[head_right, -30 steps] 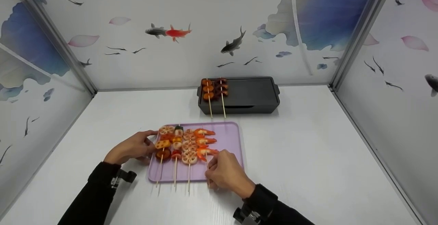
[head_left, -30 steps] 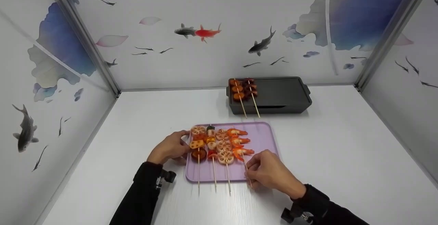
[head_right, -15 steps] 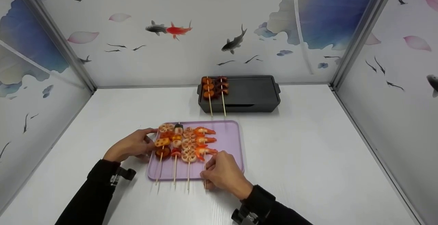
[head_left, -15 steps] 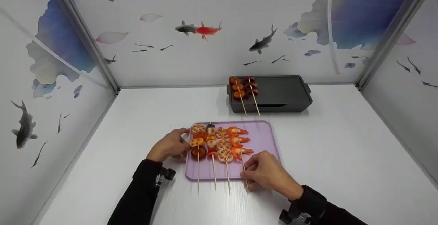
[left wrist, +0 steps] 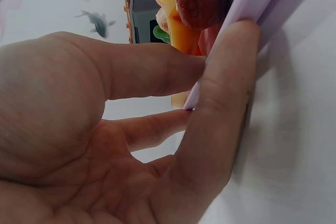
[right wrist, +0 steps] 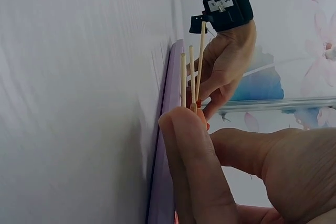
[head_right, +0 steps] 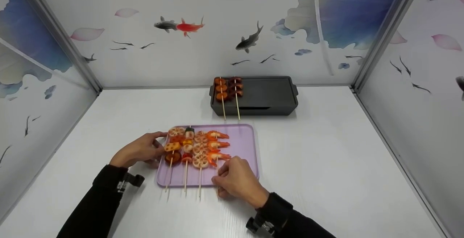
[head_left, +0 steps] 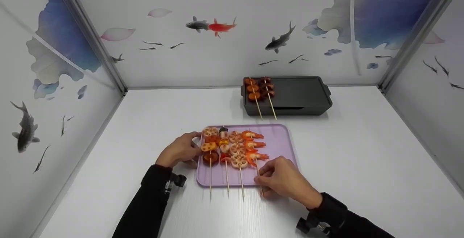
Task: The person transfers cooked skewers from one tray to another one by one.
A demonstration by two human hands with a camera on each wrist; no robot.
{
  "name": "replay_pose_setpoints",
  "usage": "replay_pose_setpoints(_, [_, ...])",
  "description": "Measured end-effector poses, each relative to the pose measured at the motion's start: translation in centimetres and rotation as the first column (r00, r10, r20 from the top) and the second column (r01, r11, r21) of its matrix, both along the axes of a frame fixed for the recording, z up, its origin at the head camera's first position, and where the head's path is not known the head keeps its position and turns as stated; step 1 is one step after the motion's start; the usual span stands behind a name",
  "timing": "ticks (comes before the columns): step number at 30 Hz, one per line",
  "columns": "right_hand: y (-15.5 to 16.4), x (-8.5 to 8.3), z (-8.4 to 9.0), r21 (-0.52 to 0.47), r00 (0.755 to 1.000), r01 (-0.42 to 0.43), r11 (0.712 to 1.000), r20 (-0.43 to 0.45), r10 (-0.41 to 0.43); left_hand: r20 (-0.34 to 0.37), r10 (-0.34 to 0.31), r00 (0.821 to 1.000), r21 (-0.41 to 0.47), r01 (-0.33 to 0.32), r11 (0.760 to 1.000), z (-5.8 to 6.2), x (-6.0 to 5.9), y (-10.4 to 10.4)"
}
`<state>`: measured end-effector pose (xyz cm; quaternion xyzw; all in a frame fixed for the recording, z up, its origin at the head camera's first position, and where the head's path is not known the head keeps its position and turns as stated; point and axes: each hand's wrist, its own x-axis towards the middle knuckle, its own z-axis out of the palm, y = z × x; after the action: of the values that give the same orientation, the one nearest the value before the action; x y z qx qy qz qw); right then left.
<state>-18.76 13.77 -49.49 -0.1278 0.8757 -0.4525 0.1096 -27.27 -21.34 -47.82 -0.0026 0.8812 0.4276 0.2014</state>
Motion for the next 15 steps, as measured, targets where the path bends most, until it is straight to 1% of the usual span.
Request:
replay_pose_setpoints(4, [0.19,-0.15,0.08,-0.003,1.0,-0.01,1.0,0.004,0.01,0.001,-0.006,1.0,0.001,0.006,1.0,-0.03,-0.09,0.01])
replay_pose_setpoints(9, [0.41,-0.2,0.24,0.0,1.0,-0.021,1.0,0.004,0.021,-0.006,-0.01,1.0,-0.02,0.01,1.0,-0.05,-0.2,0.08])
replay_pose_setpoints(13, [0.51,-0.18,0.38,-0.025,0.999,-0.021,0.999,0.026,0.022,-0.017,-0.013,1.0,-0.032,0.012,0.999,-0.08,-0.09,0.08])
replay_pose_setpoints(15, [0.58,-0.15,0.41,-0.035,0.999,-0.023,0.999,0.036,0.024,-0.011,-0.008,1.0,-0.025,0.008,1.0,-0.17,0.03,0.07])
